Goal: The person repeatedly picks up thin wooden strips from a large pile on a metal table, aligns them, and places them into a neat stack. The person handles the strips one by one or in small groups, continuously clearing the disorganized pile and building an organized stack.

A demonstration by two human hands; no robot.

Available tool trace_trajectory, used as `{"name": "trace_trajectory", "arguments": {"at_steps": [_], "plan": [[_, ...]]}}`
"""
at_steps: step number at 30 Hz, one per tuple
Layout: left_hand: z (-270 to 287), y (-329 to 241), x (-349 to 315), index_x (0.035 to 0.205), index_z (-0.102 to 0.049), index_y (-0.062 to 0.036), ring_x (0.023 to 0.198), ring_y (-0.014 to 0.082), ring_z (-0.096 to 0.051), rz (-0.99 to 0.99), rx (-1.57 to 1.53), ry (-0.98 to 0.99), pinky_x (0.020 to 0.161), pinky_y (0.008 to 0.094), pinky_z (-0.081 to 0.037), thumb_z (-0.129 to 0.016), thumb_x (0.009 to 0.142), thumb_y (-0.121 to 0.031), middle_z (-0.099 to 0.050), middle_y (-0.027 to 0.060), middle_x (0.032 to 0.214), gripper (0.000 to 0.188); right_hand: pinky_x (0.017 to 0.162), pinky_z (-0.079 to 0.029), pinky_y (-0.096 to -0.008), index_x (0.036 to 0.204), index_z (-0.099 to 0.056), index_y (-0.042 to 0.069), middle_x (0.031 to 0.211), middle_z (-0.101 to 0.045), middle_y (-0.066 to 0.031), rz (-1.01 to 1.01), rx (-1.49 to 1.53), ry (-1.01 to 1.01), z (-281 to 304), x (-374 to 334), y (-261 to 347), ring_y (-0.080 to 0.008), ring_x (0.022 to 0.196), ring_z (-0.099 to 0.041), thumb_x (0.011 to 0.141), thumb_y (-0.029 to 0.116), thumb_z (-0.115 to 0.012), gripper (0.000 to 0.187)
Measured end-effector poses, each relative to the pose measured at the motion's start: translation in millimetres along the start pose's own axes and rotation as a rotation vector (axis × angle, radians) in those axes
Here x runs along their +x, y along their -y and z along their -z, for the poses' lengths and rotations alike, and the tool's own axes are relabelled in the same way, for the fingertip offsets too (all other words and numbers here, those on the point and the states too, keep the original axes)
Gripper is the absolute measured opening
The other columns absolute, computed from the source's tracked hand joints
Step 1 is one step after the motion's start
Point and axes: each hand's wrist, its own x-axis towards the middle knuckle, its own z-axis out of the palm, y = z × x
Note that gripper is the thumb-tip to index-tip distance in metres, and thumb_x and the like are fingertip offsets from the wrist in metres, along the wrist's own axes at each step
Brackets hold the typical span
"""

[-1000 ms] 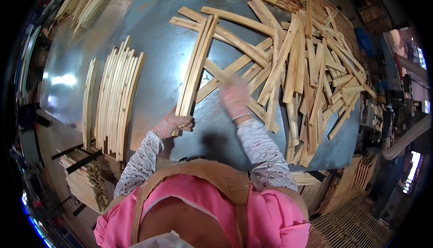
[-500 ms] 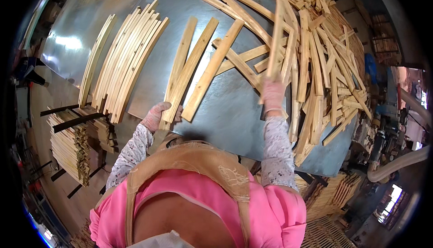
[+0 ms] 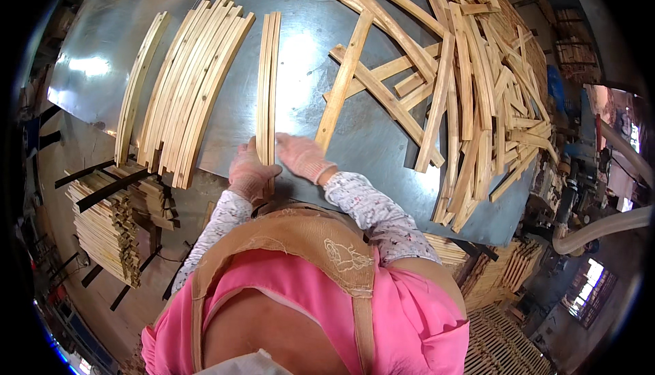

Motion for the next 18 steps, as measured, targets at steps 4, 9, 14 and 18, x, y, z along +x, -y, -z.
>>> {"name": "trace_trajectory", "arguments": {"at_steps": [4,9,14,18], "plan": [[-34,19,1,0.163,-0.041,-0.008,0.129,0.0416,-0.063,-0.198,-0.059,-0.366,0.111,0.0467,-0.052,-0.085,0.074,-0.033,-0.056,0.0219,0.15,0.102,0.096,-0.054,-0.0509,0.132,-0.061,0.005,0.125,-0.07,-0.0239,-0.43,0.004,-0.448,58,-3,-15,-0.0447,0.111,-0.068,0.09,0.037,-0.076,0.055],[-42,59,18,0.159,-0.049,-0.0069,0.134,0.0427,-0.057,-0.317,-0.142,-0.609,0.112,0.0514,-0.049,-0.078,0.079,-0.021,-0.056,0.0213,0.149,0.086,0.099,-0.053,-0.0439,0.132,-0.065,-0.004,0.121,-0.074,-0.0225,-0.655,0.428,-0.558,14,1,-58,-0.0339,0.113,-0.071,0.092,0.037,-0.077,0.059],[36,128,7,0.144,-0.066,-0.0188,0.14,0.0339,-0.054,-0.002,0.167,-0.597,0.109,0.0517,-0.049,-0.076,0.087,-0.029,-0.055,0.0098,0.155,0.058,0.08,-0.055,-0.0387,0.116,-0.074,-0.005,0.093,-0.078,-0.0156,-0.597,0.648,-0.433,19,-2,-41,-0.0269,0.085,-0.073,0.096,0.032,-0.073,0.042],[54,142,0,0.141,-0.066,-0.0199,0.136,0.037,-0.054,-0.199,0.175,-0.829,0.114,0.0582,-0.041,-0.076,0.088,-0.04,-0.058,0.011,0.147,0.058,0.074,-0.055,-0.0411,0.113,-0.075,0.002,0.085,-0.073,-0.0124,-0.174,0.514,-0.318,36,6,-50,-0.0275,0.079,-0.07,0.095,0.025,-0.075,0.029]]}}
